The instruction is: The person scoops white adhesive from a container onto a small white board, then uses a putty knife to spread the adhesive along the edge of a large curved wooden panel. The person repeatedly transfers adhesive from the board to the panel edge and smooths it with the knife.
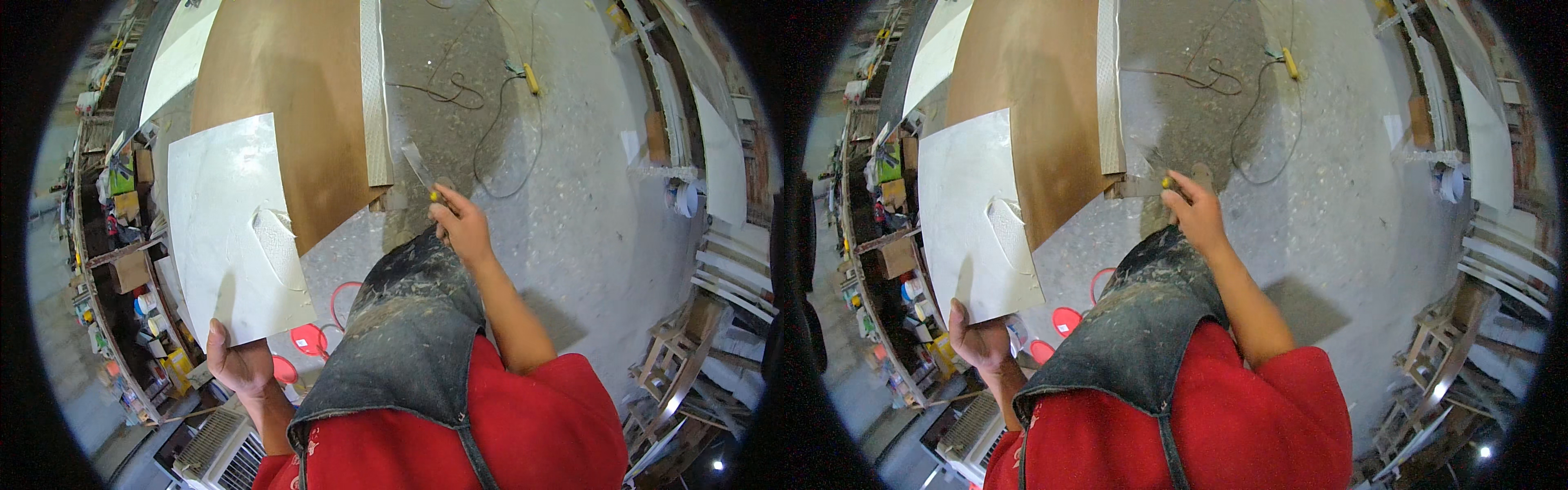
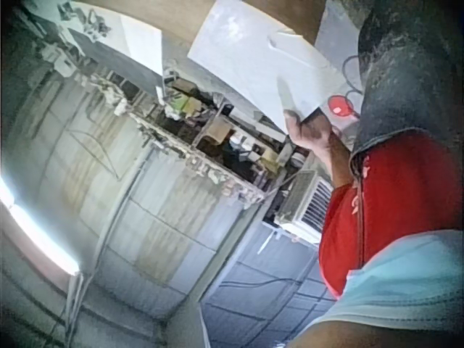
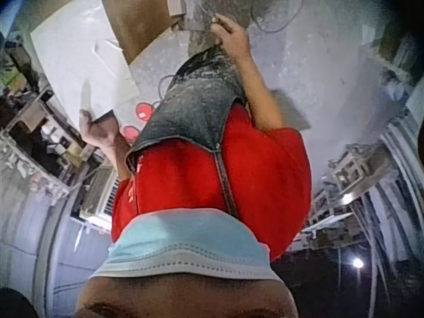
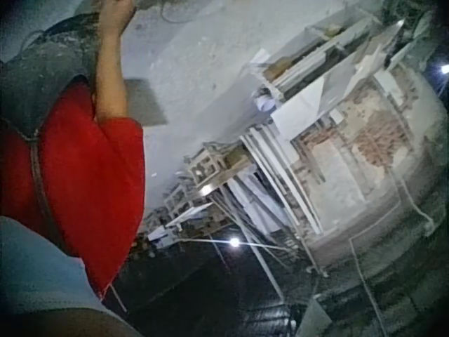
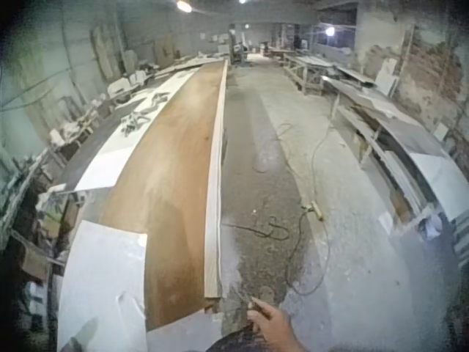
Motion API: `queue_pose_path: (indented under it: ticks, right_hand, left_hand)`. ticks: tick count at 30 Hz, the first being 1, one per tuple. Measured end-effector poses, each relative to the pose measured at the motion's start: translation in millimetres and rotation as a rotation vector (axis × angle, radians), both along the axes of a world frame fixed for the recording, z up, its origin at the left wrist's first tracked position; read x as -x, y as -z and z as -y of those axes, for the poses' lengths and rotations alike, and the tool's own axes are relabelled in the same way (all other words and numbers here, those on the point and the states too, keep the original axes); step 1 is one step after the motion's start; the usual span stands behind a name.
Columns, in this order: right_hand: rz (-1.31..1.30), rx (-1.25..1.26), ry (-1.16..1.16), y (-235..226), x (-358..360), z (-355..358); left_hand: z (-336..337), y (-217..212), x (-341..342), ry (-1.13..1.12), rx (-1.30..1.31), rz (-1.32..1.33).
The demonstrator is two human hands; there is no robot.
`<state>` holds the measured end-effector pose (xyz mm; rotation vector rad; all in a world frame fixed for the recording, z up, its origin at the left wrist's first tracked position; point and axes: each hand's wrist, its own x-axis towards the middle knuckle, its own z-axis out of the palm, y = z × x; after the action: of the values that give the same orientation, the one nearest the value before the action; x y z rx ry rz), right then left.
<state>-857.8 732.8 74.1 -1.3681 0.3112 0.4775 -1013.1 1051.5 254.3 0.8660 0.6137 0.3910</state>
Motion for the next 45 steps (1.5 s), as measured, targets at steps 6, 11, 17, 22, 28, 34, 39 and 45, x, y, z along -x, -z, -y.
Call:
queue_pose_path:
  ticks: [6,11,17,22,28,34,39,45]
  right_hand:
    - [0.151,-0.024,-0.001,11,-16,-38]
    - [0.153,0.101,-0.004,27,18,-37]
    - [0.017,0.105,-0.057,30,38,-26]
    - [0.184,0.169,-0.027,48,43,-18]
    - [0.175,0.405,0.004,36,33,20]
    - [0.135,0.071,-0.035,-86,4,40]
    - [0.886,0.118,-0.410,-158,-44,17]
    - [1.009,0.162,-0.512,-151,-99,39]
  left_hand:
    - [5,-4,1,-0.006,-0.024,-0.001]
    - [-2,-7,15,0.041,-0.030,-0.008]
    - [-9,-3,17,-0.014,-0.027,-0.036]
    - [-10,-3,12,0.030,0.007,0.003]
    - [4,-3,-4,0.060,0.032,0.041]
    - [35,2,-43,-0.069,0.115,0.021]
    - [63,9,-81,-0.070,0.398,0.131]
    - [120,-14,-144,-0.181,0.356,0.197]
